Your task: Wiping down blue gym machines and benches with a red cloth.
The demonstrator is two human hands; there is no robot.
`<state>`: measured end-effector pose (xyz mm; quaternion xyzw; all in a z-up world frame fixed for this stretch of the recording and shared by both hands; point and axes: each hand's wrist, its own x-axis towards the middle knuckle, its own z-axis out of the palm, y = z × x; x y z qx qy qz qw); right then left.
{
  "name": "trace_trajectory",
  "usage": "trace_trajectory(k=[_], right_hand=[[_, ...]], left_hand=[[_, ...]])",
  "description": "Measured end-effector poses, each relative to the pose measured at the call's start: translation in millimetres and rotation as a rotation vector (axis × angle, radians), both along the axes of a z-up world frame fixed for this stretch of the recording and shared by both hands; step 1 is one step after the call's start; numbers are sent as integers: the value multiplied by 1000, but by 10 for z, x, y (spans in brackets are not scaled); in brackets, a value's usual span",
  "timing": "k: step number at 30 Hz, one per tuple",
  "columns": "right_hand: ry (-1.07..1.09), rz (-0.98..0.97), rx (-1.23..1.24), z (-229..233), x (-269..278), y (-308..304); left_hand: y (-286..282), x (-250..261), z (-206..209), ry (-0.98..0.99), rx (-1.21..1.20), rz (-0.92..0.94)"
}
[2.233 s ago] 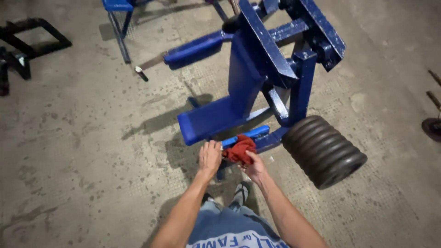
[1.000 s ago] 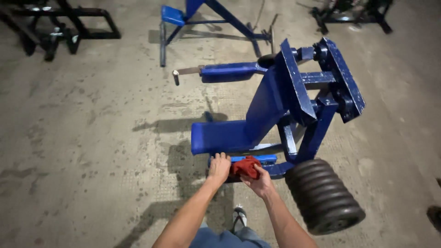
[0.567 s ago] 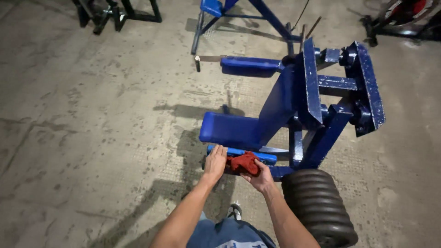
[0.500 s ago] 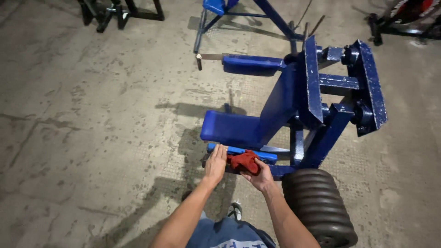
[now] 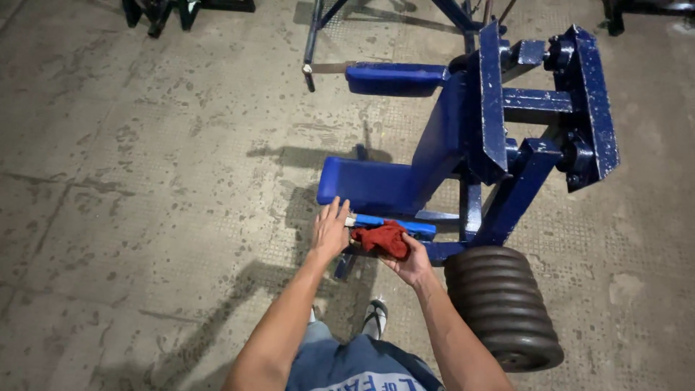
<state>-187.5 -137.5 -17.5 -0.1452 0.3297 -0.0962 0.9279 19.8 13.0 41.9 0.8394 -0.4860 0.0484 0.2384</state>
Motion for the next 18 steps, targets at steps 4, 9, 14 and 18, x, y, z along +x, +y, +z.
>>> trace_trajectory(k=[4,9,14,18], right_hand=[[6,-43,2,58,-75,19],[-73,-20,-40,235,-104,62],[7,-53,-37,245,-72,82],[-7,-67,-29,275,-73,118]], left_hand=[[-105,7,-338,102,88,-84],[-77,-35,-409,98,5,-24],[-47,18,-403,36,-57,-33],[14,-34,-333,138,-51,-37]])
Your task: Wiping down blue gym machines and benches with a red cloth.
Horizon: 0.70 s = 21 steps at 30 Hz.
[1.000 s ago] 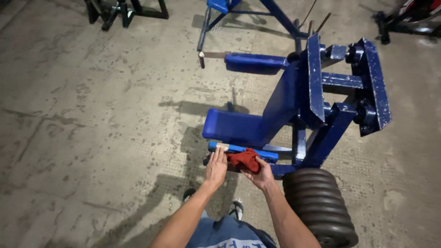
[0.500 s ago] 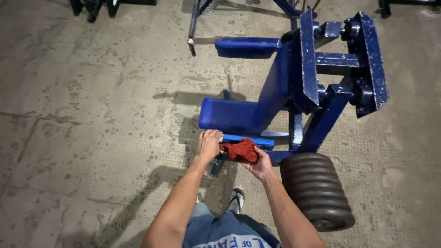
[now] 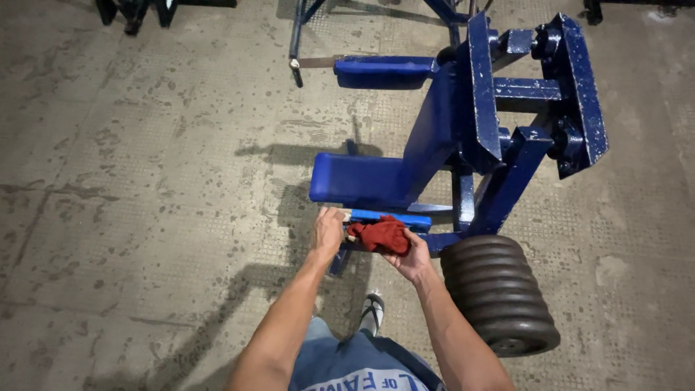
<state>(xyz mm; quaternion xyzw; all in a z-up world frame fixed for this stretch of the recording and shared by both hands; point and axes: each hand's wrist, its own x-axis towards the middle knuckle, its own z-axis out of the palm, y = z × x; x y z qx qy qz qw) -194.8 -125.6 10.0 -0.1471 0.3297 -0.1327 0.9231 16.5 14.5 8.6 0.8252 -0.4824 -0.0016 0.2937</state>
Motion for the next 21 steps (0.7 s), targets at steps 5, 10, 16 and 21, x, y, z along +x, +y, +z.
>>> trace_trajectory(k=[5,10,16,21], right_hand=[[-18,9,-15,15,-17,8],[38,-16,-7,-29,-30,38],[-37,-17,-13,-57,-62,54],[-46,-83,62,-128,-117,52]], left_hand=[[109,-104,-144,-6,-110,10],[240,-260,82,-27,137,-97],[19,-166,475,-220,-159,67],[-147,-7,64,63,100,-18]])
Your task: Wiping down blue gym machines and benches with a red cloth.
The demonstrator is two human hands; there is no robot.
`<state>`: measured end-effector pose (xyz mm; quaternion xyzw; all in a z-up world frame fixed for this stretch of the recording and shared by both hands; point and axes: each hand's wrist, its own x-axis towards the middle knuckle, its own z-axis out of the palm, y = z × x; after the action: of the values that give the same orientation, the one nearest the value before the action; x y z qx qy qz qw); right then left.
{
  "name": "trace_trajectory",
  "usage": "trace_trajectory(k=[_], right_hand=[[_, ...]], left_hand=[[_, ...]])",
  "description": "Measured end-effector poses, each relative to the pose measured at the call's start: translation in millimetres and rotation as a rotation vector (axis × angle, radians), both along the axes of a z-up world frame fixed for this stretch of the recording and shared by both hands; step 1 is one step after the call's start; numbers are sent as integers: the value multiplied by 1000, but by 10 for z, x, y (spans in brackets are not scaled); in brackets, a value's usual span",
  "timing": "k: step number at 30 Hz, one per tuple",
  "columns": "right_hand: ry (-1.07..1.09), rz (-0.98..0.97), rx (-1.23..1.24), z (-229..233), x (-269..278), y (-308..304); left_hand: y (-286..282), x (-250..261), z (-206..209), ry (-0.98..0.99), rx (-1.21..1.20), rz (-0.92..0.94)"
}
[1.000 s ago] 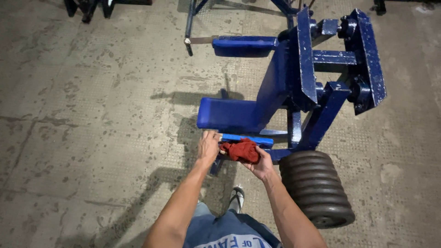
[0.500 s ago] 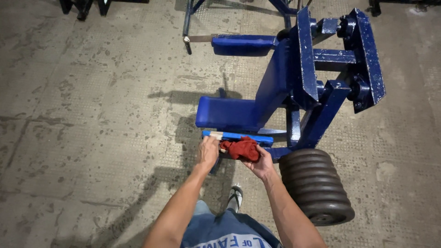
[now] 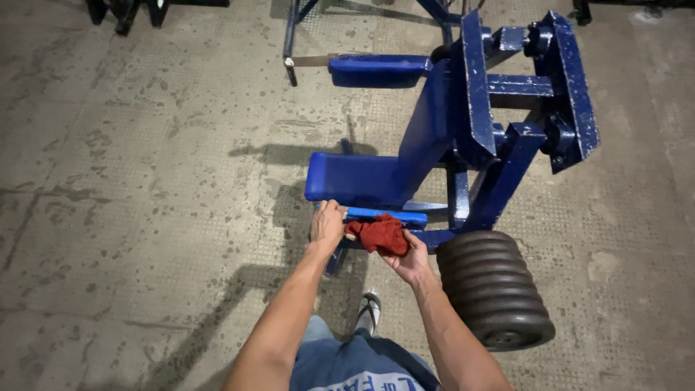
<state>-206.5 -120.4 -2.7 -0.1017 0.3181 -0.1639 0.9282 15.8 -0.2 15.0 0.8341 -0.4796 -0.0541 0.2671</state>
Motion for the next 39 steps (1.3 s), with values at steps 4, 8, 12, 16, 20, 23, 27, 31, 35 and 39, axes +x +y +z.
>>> trace_trajectory(k=[4,8,12,16,20,23,27,31,35,39], right_hand=[[33,-32,57,-130,-57,11],[58,15,-12,-96,-27,57],[155,61,-70,-39,46,164],[113,51,-76,-314,74,115],[135,69,-110,-342,130,117],[164,82,-112,-401,135,166],[158,152,-160,-602,86,136],[154,226,-82,-548,74,125],[269,274,-49,-600,91,199],[265,237,-24,-738,115,265]], left_hand=[[8,-95,-228,91,76,150],[101,-358,-367,-211,9,9],[253,-762,-116,150,-233,-70],[223,-748,65,352,-268,-182],[192,-681,384,440,-60,-199],[117,-800,277,250,-20,-207],[-16,-861,-258,85,-28,-156],[192,-662,-247,40,35,-187],[523,-494,-286,231,57,194],[389,-703,-117,55,201,123]])
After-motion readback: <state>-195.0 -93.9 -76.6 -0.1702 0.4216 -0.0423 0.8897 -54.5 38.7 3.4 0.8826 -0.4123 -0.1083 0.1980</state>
